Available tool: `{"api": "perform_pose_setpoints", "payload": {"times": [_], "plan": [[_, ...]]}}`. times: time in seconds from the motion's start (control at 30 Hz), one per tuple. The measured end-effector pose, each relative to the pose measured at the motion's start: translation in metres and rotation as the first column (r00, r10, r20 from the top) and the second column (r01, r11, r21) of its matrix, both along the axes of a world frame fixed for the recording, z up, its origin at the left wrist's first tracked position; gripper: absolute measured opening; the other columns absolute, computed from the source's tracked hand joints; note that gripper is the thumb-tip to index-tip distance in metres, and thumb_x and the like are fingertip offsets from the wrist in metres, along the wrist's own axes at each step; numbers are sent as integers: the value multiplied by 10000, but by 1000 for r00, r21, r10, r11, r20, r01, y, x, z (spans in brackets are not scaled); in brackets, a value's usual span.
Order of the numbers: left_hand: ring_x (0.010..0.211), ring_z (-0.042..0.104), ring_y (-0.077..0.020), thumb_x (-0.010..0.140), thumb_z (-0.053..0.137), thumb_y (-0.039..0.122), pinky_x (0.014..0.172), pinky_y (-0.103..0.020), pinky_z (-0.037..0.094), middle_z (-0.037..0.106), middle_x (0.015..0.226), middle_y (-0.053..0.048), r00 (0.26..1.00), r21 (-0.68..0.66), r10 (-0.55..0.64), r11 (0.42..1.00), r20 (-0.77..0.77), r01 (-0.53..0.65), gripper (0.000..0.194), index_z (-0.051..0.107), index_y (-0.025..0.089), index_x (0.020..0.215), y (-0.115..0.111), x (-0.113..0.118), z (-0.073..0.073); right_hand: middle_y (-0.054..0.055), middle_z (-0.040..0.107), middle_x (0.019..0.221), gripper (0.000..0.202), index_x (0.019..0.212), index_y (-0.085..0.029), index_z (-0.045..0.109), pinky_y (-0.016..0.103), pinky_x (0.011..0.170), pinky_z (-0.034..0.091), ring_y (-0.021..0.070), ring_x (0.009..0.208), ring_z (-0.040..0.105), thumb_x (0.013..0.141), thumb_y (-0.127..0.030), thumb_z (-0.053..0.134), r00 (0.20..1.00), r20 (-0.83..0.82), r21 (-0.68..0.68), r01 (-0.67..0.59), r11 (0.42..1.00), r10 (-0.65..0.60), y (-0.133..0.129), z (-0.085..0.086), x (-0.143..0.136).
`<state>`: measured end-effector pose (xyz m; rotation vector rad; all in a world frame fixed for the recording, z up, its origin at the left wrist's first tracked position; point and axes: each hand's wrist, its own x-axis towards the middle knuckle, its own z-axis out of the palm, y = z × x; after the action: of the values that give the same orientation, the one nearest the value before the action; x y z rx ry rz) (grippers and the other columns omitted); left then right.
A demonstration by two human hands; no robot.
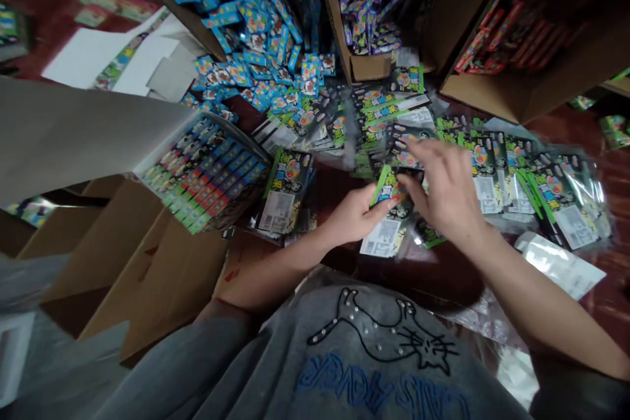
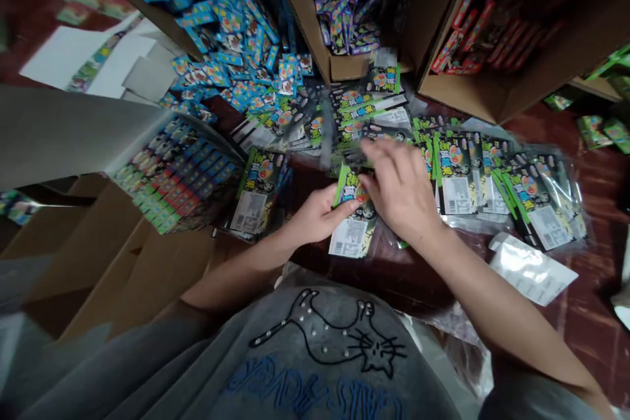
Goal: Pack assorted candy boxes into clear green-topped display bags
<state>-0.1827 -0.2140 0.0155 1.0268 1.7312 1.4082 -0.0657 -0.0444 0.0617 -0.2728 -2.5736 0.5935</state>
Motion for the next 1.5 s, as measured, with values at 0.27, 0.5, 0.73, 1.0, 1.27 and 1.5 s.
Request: {"api": "perform_pose_setpoints", "payload": {"times": [0.27, 0.5, 0.73, 1.0, 1.27, 1.5], "plan": [[757, 675, -164, 956, 707, 471, 694, -271, 541, 766, 866, -16, 987, -111, -134, 983, 86, 143, 324, 759, 176, 1078, 1, 13, -14, 214, 622, 1462, 541, 1545, -202, 564, 621, 1113, 519, 384, 1330, 600, 1040, -387, 630, 990, 128, 167, -74, 983, 53, 36, 1, 24], [1018, 779, -211, 805, 908, 436, 977, -351, 599, 826, 1126, -121, 644, -253, 211, 967, 735, -28, 373, 778, 163, 1024, 13, 29, -40, 200, 429, 1707, 709, 1656, -195, 443, 636, 1246, 422, 412, 1572, 397, 1008, -393, 654, 840, 466, 188, -401, 897, 279, 116, -31, -48], [815, 775, -162, 912, 825, 262, 868, -313, 633, 793, 932, -103, 212, -334, 342, 940, 915, -75, 163, 738, 124, 901, 47, 44, -29, 146, 597, 1601, 515, 1531, -181, 612, 504, 1219, 460, 343, 1458, 556, 1072, -391, 508, 799, 568, 318, -434, 843, 197, 118, -53, -204], [363, 463, -60, 825, 889, 391, 364, -218, 374, 699, 689, 28, 415, -384, 531, 838, 739, -388, 331, 654, 172, 905, 71, 26, -45, 211, 589, 1594, 655, 1556, -50, 546, 710, 1325, 59, 383, 1570, 389, 1131, -448, 247, 926, 377, 375, -127, 918, -26, 105, -101, -202], [342, 370, -46, 687, 928, 550, 364, -208, 327, 492, 487, 108, 341, -434, 675, 705, 655, -561, 523, 536, 207, 737, 63, 15, -52, 245, 691, 1320, 591, 1262, -80, 722, 625, 1149, 392, 407, 1242, 615, 1108, -434, 275, 891, 411, 272, 82, 959, -193, 69, -77, -183], [416, 403, -47, 679, 918, 572, 396, -186, 329, 469, 532, 116, 299, -403, 762, 582, 575, -706, 493, 620, 199, 803, 36, -5, -45, 131, 344, 1788, 687, 1667, -137, 419, 631, 1354, 117, 357, 1655, 252, 1094, -490, 282, 840, 543, 211, -143, 967, 6, 126, -72, -191]]}}
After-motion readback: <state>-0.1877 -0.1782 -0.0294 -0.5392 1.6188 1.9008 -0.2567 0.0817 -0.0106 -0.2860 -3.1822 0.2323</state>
